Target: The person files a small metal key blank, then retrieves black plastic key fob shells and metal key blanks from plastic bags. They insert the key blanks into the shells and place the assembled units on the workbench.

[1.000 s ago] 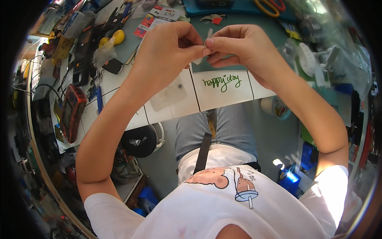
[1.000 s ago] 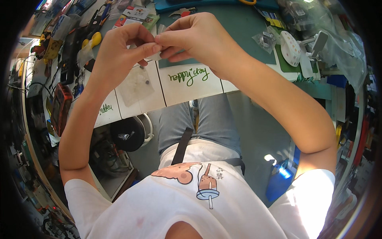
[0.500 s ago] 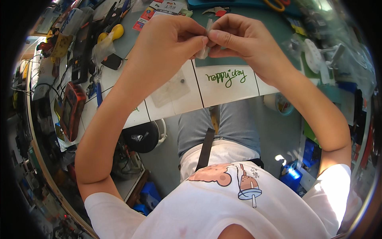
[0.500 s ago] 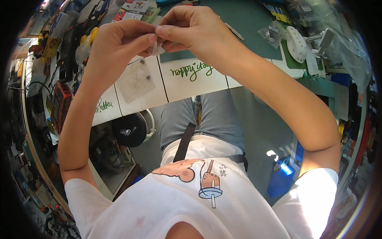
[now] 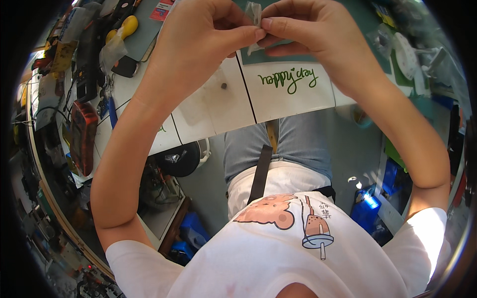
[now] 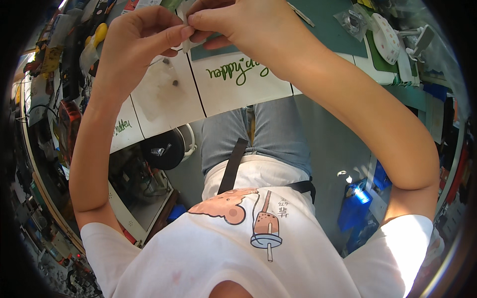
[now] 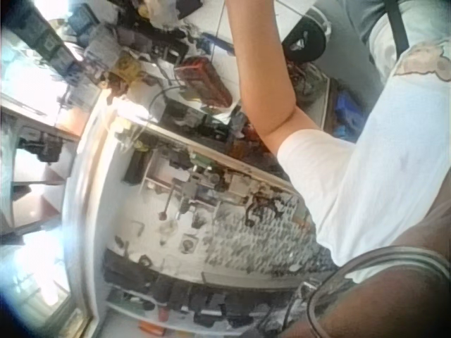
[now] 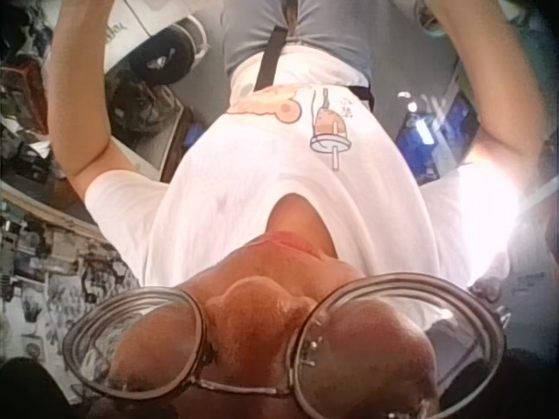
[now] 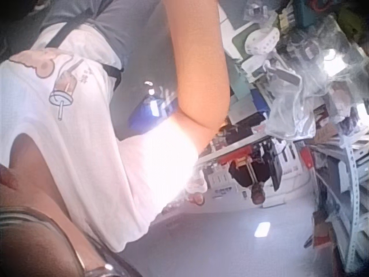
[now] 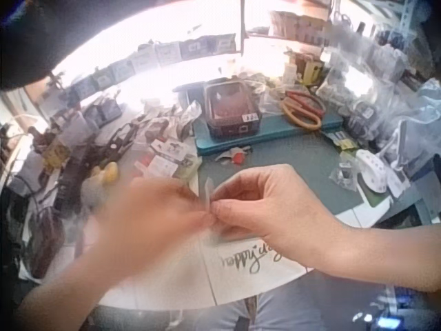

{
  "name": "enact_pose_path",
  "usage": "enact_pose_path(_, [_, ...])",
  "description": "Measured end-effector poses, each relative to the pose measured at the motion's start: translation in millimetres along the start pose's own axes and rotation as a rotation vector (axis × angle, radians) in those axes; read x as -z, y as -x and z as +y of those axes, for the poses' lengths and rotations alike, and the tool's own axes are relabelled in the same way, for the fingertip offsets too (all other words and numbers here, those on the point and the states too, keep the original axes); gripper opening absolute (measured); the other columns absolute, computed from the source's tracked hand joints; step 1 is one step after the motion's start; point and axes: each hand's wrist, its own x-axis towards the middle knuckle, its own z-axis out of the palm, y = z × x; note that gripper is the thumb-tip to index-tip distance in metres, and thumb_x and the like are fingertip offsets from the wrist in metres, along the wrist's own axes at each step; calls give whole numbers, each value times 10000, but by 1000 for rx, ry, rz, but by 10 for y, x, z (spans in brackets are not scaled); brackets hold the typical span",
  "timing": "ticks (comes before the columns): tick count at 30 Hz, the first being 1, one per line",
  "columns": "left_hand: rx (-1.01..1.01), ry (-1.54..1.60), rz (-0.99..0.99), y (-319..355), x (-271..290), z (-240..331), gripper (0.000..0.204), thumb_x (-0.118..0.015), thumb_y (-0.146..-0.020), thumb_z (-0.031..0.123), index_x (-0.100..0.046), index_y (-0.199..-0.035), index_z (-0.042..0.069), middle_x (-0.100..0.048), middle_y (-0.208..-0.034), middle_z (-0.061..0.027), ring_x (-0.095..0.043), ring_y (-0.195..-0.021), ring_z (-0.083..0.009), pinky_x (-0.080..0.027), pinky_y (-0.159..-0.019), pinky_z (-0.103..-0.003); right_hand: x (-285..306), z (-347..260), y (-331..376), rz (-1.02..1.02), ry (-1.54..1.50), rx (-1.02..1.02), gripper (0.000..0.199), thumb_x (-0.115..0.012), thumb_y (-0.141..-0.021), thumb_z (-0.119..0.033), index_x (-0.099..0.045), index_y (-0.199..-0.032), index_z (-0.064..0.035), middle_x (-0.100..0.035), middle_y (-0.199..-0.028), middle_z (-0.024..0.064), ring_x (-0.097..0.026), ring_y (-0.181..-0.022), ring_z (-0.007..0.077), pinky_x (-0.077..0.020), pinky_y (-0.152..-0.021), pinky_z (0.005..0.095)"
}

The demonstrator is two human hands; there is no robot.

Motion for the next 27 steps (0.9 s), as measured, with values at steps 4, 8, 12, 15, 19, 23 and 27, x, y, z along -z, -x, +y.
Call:
enact_pose_path(4, [-91,-469,157,37,-78,257,261,-676,-740,248,-668,-830,3,-649,-769,-129,-624,-705,-203,-466,-610,-293,22,-149,77,-32,-16,-11,216,-621,-827,-102,-619,-937,83,-654,-858,110,-637,-765,133,-526,-707,234])
enact_pose_path(8, [-33,-363,146,15,-66,245,266,-688,-715,247,-670,-811,0,-645,-736,-142,-630,-691,-228,-471,-622,-301,32,-189,71,-66,30,29,213,-624,-822,-111,-634,-907,84,-656,-847,110,-633,-743,125,-526,-692,227])
enact_pose_path(12, [29,-203,93,10,-24,287,244,-692,-713,220,-672,-799,-7,-644,-706,-141,-630,-656,-227,-471,-616,-300,31,-190,58,-75,82,48,202,-621,-817,-111,-642,-879,81,-654,-829,100,-624,-728,111,-521,-679,229])
enact_pose_path(15, [-88,-197,129,13,-48,145,227,-695,-719,192,-665,-797,-19,-637,-681,-125,-607,-626,-182,-457,-589,-282,-56,-215,30,-1,152,-23,197,-611,-823,-102,-639,-884,83,-654,-818,95,-619,-717,105,-515,-668,227])
enact_pose_path(19, [8,-112,171,51,-83,293,200,-701,-722,164,-661,-787,-21,-614,-644,-90,-558,-604,-118,-426,-561,-249,5,-97,22,-34,127,169,174,-584,-846,-89,-620,-877,78,-643,-788,79,-600,-707,98,-497,-661,222])
enact_pose_path(23, [35,150,156,14,-33,91,180,-699,-724,142,-662,-795,-20,-603,-636,-66,-527,-598,-88,-401,-546,-228,-46,-109,19,6,288,257,149,-568,-859,-85,-594,-849,61,-615,-744,53,-558,-685,84,-462,-636,221])
enact_pose_path(27, [-44,-149,198,91,-25,336,134,-688,-694,120,-634,-728,2,-573,-629,-50,-540,-573,-125,-410,-532,-243,-26,-150,24,11,391,255,136,-588,-827,-94,-586,-827,42,-590,-709,41,-519,-654,75,-433,-604,237])
